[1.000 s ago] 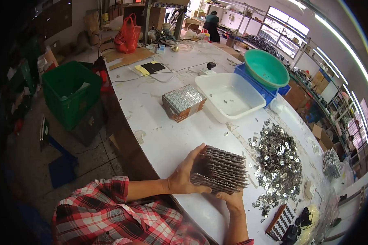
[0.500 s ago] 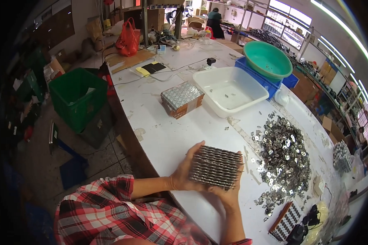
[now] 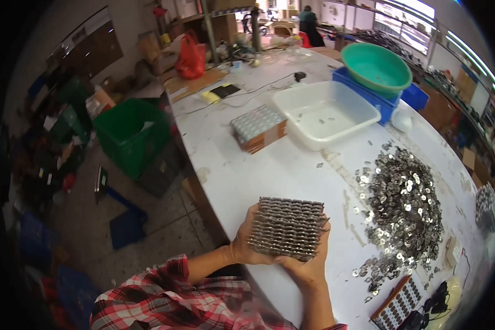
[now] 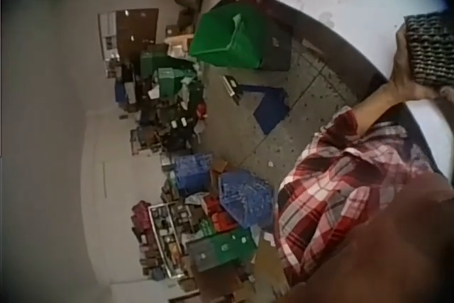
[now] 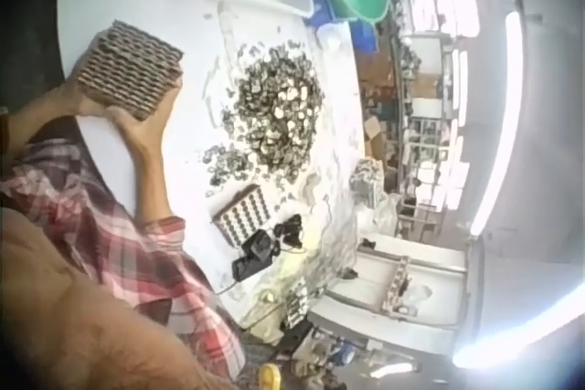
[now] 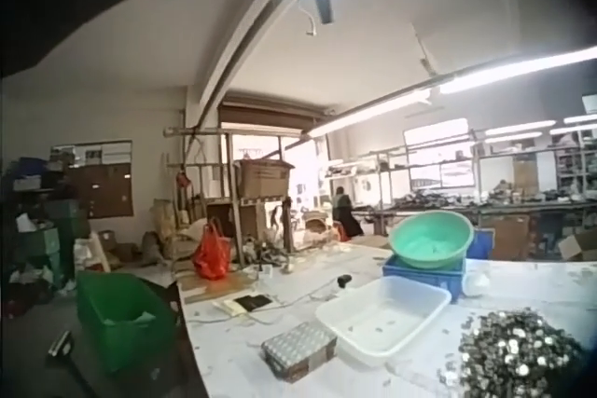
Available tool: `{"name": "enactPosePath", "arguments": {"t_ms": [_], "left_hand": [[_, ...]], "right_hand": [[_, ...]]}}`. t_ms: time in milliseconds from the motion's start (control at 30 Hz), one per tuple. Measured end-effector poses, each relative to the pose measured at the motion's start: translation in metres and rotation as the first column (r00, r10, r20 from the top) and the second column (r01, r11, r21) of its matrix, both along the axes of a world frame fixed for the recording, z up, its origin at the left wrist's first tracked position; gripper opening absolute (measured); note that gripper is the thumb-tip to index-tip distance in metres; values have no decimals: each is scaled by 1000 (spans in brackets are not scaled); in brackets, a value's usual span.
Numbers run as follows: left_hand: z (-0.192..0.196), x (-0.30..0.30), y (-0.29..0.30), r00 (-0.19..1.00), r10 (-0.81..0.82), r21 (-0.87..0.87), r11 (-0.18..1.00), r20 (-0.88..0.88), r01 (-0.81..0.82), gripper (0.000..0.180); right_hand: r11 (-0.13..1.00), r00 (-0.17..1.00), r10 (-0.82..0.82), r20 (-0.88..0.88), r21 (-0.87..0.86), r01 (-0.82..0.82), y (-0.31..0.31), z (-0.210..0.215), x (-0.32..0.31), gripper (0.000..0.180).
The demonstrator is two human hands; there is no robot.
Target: The person is assembling small metal components onto a grid-patterned board and organizing finished sets into a cardboard box.
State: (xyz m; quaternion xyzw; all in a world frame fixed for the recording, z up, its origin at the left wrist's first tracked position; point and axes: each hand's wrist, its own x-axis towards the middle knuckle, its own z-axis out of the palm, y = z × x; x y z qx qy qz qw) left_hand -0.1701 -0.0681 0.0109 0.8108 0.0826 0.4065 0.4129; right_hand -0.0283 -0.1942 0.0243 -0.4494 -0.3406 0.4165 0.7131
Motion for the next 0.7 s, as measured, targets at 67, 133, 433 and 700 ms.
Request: {"name": "enactPosePath", "arguments": {"t_ms": [67, 133, 433, 700], "left_hand": [[-23, -34, -9, 984, 132, 76, 989, -118, -123, 126], [-35, -92, -26, 977, 22, -241, 968, -214, -75, 116], [-20, -255, -26, 978, 198, -901, 410, -60, -138, 63], [-91, -207, 43, 993, -38, -866, 494, -114, -81, 67]], "right_hand": [[999, 979, 31, 204, 19, -35, 4, 9, -19, 131], [991, 846, 99, 524, 26, -132, 4, 9, -46, 140], [795, 837, 546, -42, -289, -533, 58, -35, -200, 114], [738, 843, 188, -504, -494, -460, 56, -169, -123, 69]]}}
